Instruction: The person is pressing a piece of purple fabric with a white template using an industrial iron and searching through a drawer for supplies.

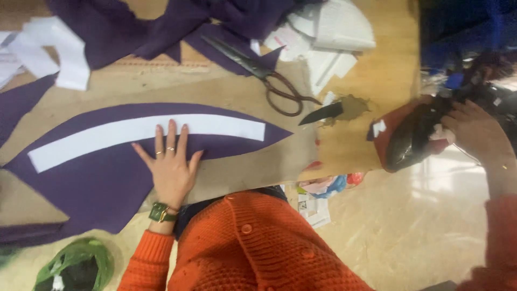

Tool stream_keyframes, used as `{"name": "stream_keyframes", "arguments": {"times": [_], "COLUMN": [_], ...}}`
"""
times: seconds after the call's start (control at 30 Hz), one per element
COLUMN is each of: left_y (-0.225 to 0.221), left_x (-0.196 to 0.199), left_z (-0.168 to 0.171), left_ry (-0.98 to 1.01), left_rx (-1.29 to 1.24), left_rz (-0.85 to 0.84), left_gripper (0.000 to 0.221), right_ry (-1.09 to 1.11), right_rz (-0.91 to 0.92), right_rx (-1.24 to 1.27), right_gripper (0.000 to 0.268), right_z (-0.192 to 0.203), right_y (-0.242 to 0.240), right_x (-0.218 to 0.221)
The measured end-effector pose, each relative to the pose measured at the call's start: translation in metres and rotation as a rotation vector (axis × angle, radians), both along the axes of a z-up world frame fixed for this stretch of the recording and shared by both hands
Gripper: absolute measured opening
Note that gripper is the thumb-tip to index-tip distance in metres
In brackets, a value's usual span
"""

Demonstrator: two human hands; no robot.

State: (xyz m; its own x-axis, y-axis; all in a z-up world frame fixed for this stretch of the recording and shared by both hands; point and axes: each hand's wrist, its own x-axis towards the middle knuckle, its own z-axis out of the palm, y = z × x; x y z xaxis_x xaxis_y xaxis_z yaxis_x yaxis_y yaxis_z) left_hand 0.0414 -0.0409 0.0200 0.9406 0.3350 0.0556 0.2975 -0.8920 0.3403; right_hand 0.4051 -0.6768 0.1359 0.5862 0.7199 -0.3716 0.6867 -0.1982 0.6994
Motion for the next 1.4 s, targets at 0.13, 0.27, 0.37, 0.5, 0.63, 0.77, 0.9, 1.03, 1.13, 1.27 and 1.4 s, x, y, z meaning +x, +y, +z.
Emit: {"name": "stream_keyframes", "arguments": {"times": [0.13,0.27,0.37,0.5,0.63,0.77,0.9,1.03,1.13,1.27,1.4], "left_y": [-0.001,-0.001,-0.002,-0.007,-0.019,-0.022,-0.021,-0.024,-0.024,-0.023,-0.024], "left_x": [-0.001,-0.002,-0.002,0.000,0.013,0.022,0.026,0.028,0.029,0.028,0.029], "left_z": [0.003,0.003,-0.004,-0.018,-0.021,-0.014,-0.013,-0.013,-0.011,-0.010,-0.011], "left_ry": [0.004,-0.030,0.022,0.124,0.041,0.010,-0.017,0.065,0.068,0.081,0.081], "left_rx": [0.028,0.080,0.090,0.272,0.210,0.222,0.211,0.111,0.063,0.043,0.027], "left_rz": [0.016,0.008,-0.009,-0.152,-0.262,-0.369,-0.396,-0.364,-0.348,-0.336,-0.323], "left_gripper": [0.072,0.071,0.073,0.084,0.084,0.081,0.080,0.072,0.072,0.070,0.070], "right_ry": [0.215,0.451,0.568,0.766,0.788,0.614,0.424,0.268,0.216,0.203,0.181], "right_rz": [-0.207,-0.463,-0.684,-1.036,-0.904,-0.648,-0.247,-0.205,-0.179,-0.187,-0.180], "right_rx": [0.258,0.438,0.457,0.564,0.644,0.643,0.723,0.663,0.656,0.663,0.641], "right_gripper": [0.010,0.043,0.067,0.067,0.074,0.055,0.056,0.057,0.057,0.056,0.054], "right_z": [0.003,0.030,0.043,0.064,0.044,0.018,0.004,-0.010,-0.013,-0.010,-0.012], "right_y": [0.039,0.130,0.214,0.313,0.316,0.301,0.293,0.303,0.309,0.311,0.305], "right_x": [-0.020,-0.068,-0.103,-0.143,-0.160,-0.168,-0.168,-0.178,-0.182,-0.185,-0.187]}}
